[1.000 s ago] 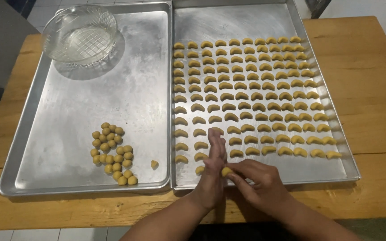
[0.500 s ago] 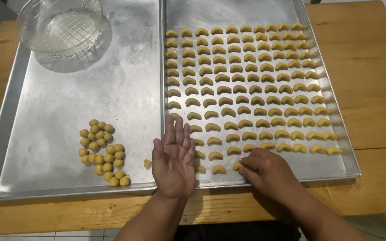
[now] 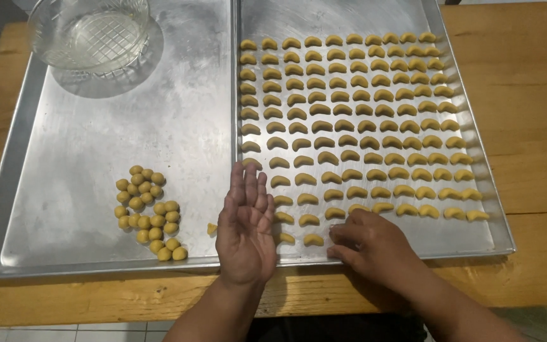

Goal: Shaping small dough balls into crescent-shaped cookies and arranging them in rows on a baking tray.

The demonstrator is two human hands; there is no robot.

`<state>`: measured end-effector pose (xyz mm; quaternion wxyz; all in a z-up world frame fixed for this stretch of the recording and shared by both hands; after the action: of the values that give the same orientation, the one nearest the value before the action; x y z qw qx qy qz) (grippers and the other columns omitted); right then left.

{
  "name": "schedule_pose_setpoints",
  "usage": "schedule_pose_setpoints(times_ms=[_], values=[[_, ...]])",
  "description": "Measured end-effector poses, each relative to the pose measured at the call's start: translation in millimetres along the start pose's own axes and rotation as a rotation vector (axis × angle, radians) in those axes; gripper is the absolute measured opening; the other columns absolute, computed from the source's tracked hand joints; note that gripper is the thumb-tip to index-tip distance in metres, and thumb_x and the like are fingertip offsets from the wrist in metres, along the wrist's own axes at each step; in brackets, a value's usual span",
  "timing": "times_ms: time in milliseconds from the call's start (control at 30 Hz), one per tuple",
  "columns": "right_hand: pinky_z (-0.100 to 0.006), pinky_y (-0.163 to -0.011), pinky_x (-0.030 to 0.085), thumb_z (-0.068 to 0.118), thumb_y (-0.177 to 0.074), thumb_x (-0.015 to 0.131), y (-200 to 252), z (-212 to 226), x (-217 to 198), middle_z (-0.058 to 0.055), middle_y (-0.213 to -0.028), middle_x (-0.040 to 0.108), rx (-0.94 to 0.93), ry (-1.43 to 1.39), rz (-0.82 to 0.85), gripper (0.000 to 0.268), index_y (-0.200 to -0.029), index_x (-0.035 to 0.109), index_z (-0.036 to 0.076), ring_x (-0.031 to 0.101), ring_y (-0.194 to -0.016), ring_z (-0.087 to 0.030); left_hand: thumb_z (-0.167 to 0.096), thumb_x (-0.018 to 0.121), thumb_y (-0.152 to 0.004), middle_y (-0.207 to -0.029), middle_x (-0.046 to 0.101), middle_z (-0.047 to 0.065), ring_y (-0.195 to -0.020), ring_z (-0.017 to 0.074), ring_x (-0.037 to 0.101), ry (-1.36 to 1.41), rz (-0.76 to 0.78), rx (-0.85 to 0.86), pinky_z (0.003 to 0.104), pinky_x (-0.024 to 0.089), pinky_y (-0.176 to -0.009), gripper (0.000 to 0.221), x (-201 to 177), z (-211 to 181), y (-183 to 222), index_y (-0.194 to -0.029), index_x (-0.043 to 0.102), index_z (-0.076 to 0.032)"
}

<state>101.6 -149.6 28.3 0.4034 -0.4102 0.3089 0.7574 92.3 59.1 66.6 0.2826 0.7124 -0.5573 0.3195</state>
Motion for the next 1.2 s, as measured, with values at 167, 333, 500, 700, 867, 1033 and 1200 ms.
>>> schedule_pose_setpoints(times_ms=[167, 333, 500, 700, 867, 1033, 1200], values=[[-0.042, -0.058, 0.046, 0.043, -0.085, 0.079, -13.0, 12.2, 21.2, -0.001, -0.084, 0.063, -0.086, 0.045, 0.040, 0.024, -0.100, 0.078, 0.023, 0.060, -0.081, -0.025, -0.042, 0.040, -0.106, -0.171, 0.022, 0.015, -0.157, 0.0327, 0.021, 0.019, 0.001, 0.041, 0.042, 0.019, -0.122, 0.063, 1.1, -12.9, 6.1, -0.162, 0.027, -0.016], [-0.044, -0.052, 0.046, 0.035, -0.088, 0.077, -16.1, 26.8, 20.2, -0.003, -0.078, 0.063, -0.174, 0.014, -0.019, 0.021, -0.098, 0.081, 0.017, 0.061, -0.072, -0.028, -0.036, 0.043, -0.107, -0.171, 0.021, 0.020, -0.157, 0.0329, 0.023, 0.044, 0.028, 0.127, 0.031, 0.032, -0.115, 0.063, -7.8, -25.5, 8.4, -0.163, 0.024, -0.013], [-0.041, -0.060, 0.049, 0.044, -0.085, 0.077, -18.2, 25.7, 14.5, 0.002, -0.085, 0.066, -0.018, 0.071, 0.083, 0.025, -0.100, 0.079, 0.023, 0.062, -0.082, -0.023, -0.030, 0.045, -0.105, -0.166, 0.033, 0.018, -0.152, 0.0334, 0.034, 0.067, -0.066, 0.132, 0.039, 0.036, -0.115, 0.062, -19.0, -34.4, 11.2, -0.161, 0.029, -0.009], [-0.041, -0.058, 0.051, 0.046, -0.084, 0.080, -26.0, 57.6, 18.6, -0.003, -0.090, 0.069, -0.164, 0.075, 0.019, 0.029, -0.103, 0.079, 0.024, 0.064, -0.082, -0.025, -0.034, 0.043, -0.105, -0.168, 0.030, 0.016, -0.154, 0.0336, 0.031, 0.039, -0.081, 0.119, 0.045, 0.024, -0.121, 0.064, -25.2, -41.0, 13.8, -0.162, 0.026, -0.011], [-0.046, -0.052, 0.045, 0.039, -0.088, 0.077, -41.2, 73.7, 38.7, -0.004, -0.080, 0.060, -0.226, 0.106, 0.021, 0.025, -0.086, 0.071, 0.015, 0.059, -0.078, -0.028, -0.033, 0.044, -0.105, -0.168, 0.029, 0.019, -0.153, 0.0353, 0.031, 0.053, -0.053, 0.145, 0.047, 0.025, -0.121, 0.064, -33.1, -48.2, 16.0, -0.162, 0.026, -0.009], [-0.046, -0.048, 0.042, 0.037, -0.092, 0.072, -45.0, 81.7, 43.6, -0.001, -0.073, 0.058, -0.250, 0.130, 0.018, 0.029, -0.075, 0.071, 0.014, 0.058, -0.075, -0.026, -0.036, 0.043, -0.103, -0.168, 0.029, 0.018, -0.155, 0.0352, 0.029, -0.016, -0.105, 0.150, 0.049, 0.022, -0.122, 0.066, -42.6, -58.8, 17.2, -0.162, 0.027, -0.011], [-0.047, -0.053, 0.046, 0.040, -0.089, 0.073, -46.2, 75.8, 44.5, 0.000, -0.079, 0.062, -0.198, 0.167, 0.081, 0.023, -0.081, 0.077, 0.019, 0.060, -0.081, -0.026, -0.035, 0.045, -0.103, -0.168, 0.029, 0.020, -0.154, 0.0374, 0.031, 0.015, -0.101, 0.169, 0.047, 0.027, -0.120, 0.067, -49.3, -65.4, 17.1, -0.161, 0.027, -0.009]])
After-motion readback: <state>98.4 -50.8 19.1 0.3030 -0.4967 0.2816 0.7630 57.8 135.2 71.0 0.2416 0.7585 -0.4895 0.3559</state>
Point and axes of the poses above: each hand's wrist, its own y-axis away from the middle knuckle, its own x-axis out of the palm, z = x × y, the point moved 10 cm from there along -y, towards the middle knuckle
